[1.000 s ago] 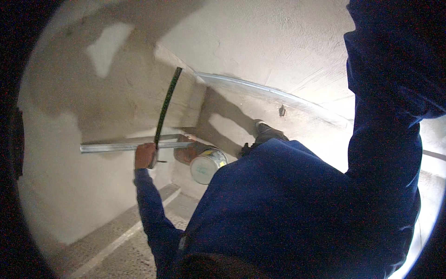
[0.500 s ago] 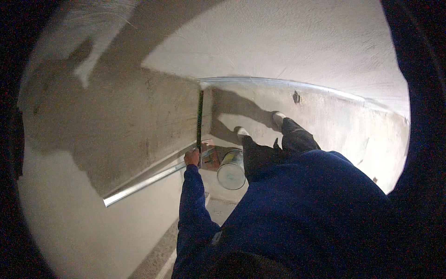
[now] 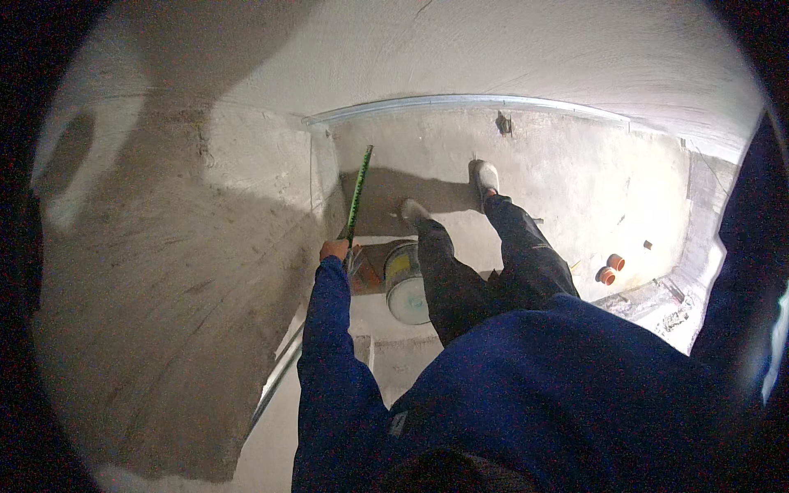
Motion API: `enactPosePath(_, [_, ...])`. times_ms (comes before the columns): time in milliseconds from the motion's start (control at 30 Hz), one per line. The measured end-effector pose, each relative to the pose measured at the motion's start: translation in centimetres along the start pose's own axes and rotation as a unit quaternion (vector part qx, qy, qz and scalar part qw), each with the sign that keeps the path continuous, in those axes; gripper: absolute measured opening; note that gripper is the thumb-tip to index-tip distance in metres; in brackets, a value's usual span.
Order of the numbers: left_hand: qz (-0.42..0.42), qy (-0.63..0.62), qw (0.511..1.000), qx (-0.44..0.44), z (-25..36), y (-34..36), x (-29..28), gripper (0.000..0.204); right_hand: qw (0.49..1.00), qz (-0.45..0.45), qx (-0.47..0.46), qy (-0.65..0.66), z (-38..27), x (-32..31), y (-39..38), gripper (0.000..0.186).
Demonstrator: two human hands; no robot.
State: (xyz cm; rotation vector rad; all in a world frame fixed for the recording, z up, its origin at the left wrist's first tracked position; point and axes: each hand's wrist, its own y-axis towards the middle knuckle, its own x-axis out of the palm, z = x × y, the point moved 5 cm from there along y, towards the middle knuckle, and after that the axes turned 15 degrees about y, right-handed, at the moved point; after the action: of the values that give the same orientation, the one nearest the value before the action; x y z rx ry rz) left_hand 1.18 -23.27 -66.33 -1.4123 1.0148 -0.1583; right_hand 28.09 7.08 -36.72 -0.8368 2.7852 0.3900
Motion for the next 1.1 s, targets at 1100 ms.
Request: enactPosePath(1100, [0.056,-0.083,0.993,0.063,-2.6,7.3,5.0,0.039,0.942,-0.302,-0.068,-0.128,8.3,19.6,16.0,0.044])
